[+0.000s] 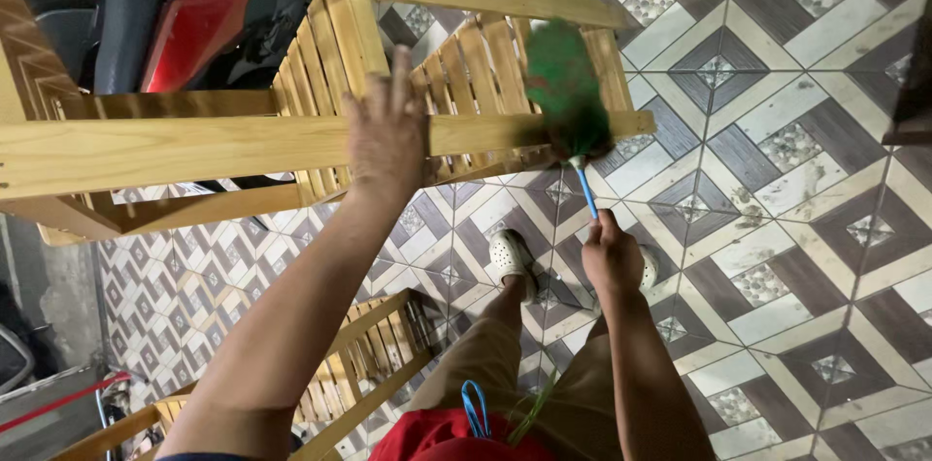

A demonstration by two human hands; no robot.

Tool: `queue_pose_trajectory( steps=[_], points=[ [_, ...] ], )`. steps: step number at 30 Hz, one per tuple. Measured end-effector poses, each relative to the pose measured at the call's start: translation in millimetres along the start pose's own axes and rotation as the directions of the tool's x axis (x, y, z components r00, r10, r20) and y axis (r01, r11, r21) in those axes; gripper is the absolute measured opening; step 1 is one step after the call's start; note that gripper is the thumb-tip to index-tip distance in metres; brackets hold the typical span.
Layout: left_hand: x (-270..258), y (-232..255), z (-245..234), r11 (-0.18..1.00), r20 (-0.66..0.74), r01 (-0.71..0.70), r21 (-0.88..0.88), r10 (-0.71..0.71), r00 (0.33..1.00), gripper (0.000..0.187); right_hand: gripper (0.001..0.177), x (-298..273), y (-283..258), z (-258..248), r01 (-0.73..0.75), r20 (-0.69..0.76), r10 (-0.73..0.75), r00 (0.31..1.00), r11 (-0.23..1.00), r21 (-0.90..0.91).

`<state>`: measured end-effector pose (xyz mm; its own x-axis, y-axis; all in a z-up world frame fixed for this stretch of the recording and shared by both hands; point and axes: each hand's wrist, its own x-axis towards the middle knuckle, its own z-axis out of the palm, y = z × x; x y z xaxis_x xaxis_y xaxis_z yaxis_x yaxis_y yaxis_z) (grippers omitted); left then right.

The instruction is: The person cleans a wooden shelf by hand using a duster, wiping different sections of the slats and rotating the unit to reach different sides.

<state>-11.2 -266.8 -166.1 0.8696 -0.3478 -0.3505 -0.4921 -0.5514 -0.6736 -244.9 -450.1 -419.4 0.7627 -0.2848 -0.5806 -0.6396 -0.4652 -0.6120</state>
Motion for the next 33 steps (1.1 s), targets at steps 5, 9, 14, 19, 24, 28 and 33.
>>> queue_pose_trajectory(
  steps=[5, 9, 14, 19, 24, 28, 33],
  points=[
    [14, 16, 38, 0.968, 0.261, -0.252, -0.007, 0.245, 0.934, 0.065, 0.023, -3, 10, -4, -0.049, 0.006, 0.049, 0.999, 0.999, -0.011],
    [19, 13, 44, 0.964, 0.336, -0.144, -0.223, 0.214, 0.917, 0.056, 0.023, -5, 14, 8, 0.020, 0.008, -0.020, 1.000, 1.000, -0.020],
    [20, 16, 44, 0.966, 0.238, -0.146, -0.215, 0.197, 0.951, 0.038, 0.018, 6, 50, 27, 0.129, -0.135, -0.140, 0.981, 0.988, -0.087],
    [21, 21, 24, 0.970, 0.238, -0.136, -0.202, 0.183, 0.954, 0.041, 0.017, 16, 48, 17, 0.053, -0.081, -0.058, 0.995, 0.997, -0.059],
    [17, 22, 21, 0.974, 0.167, -0.142, -0.175, 0.172, 0.971, 0.046, 0.021, 36, 66, 25, -0.086, 0.059, 0.099, 0.993, 0.978, -0.191],
    [13, 20, 30, 0.979, 0.146, -0.138, -0.148, 0.160, 0.976, 0.049, 0.029, 80, 109, 33, -0.197, 0.083, 0.218, 0.972, 0.958, -0.209],
    [10, 16, 40, 0.986, 0.110, -0.158, -0.045, 0.162, 0.981, 0.042, 0.033, 106, 116, 28, -0.233, 0.105, 0.269, 0.958, 0.935, -0.269]
  ],
)
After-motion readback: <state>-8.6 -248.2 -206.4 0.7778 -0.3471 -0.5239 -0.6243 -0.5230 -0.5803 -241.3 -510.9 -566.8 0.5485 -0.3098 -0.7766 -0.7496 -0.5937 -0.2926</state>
